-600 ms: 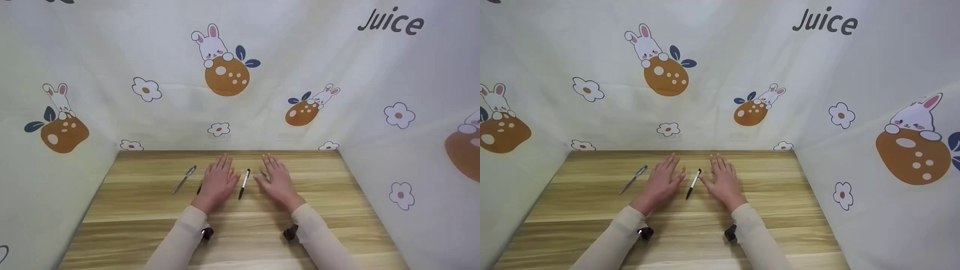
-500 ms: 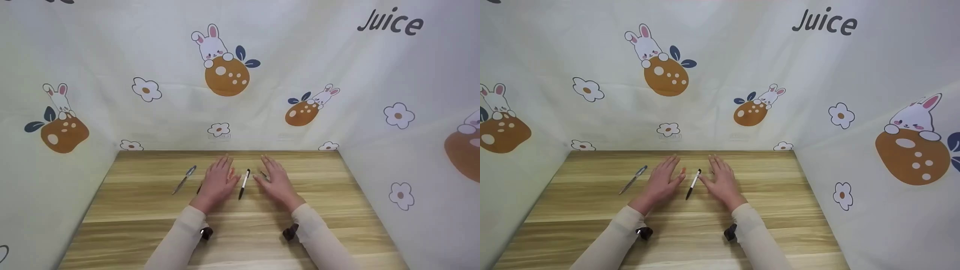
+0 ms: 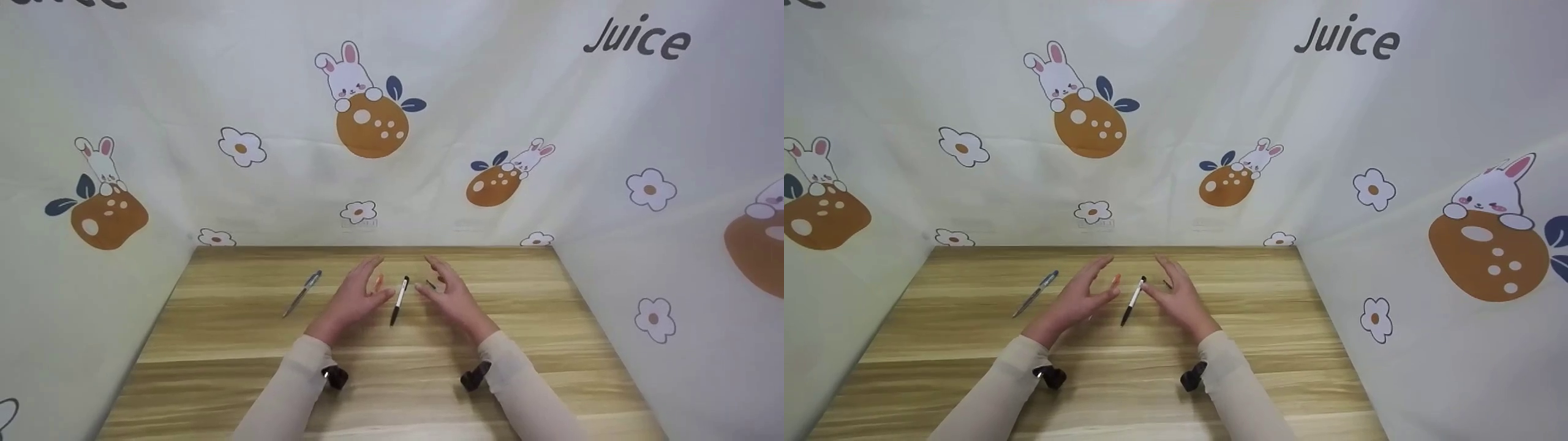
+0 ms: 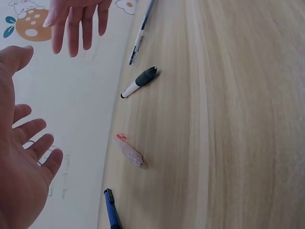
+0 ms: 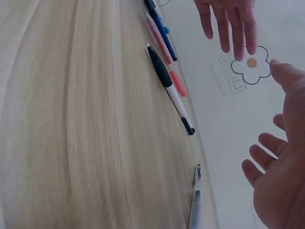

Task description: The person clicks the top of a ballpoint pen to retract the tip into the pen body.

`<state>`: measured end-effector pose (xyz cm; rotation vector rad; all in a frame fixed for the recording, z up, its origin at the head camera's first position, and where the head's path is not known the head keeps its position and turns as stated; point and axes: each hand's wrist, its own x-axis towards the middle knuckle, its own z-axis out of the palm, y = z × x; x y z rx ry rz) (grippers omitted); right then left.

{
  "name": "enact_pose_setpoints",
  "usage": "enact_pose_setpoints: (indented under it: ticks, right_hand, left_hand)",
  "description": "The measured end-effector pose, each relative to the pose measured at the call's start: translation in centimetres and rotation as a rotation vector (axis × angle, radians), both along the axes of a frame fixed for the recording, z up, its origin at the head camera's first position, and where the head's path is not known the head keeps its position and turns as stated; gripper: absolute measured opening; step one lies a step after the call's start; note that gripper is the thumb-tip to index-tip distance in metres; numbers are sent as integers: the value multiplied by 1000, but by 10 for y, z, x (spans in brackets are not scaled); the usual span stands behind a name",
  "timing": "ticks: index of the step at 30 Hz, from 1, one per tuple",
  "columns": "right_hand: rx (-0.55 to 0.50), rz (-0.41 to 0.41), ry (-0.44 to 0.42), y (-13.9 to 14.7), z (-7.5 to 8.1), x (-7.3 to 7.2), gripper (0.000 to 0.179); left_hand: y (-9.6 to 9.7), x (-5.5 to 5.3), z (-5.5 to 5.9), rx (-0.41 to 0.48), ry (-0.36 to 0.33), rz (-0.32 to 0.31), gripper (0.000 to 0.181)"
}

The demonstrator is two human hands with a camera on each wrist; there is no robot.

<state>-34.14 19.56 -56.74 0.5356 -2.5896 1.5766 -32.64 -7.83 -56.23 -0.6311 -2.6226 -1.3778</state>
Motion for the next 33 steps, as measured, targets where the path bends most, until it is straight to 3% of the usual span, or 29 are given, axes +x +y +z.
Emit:
enact_pose_setpoints:
  ticks: [6,11,19,33]
  right_hand:
    - [-138,53,-57,0,4,6,78]
    - [-208,97,-85,0,6,7,82]
    - [-222,107,-100,-1,1,4,86]
    - [-175,85,-61,-29,-3,-2,79]
  left_hand:
    - [0,3,3,114,-119,-55,91]
    - [0,6,3,165,-179,-77,92]
    - [-4,2,3,176,-193,-81,91]
    - [-32,0,5,139,-187,-37,83]
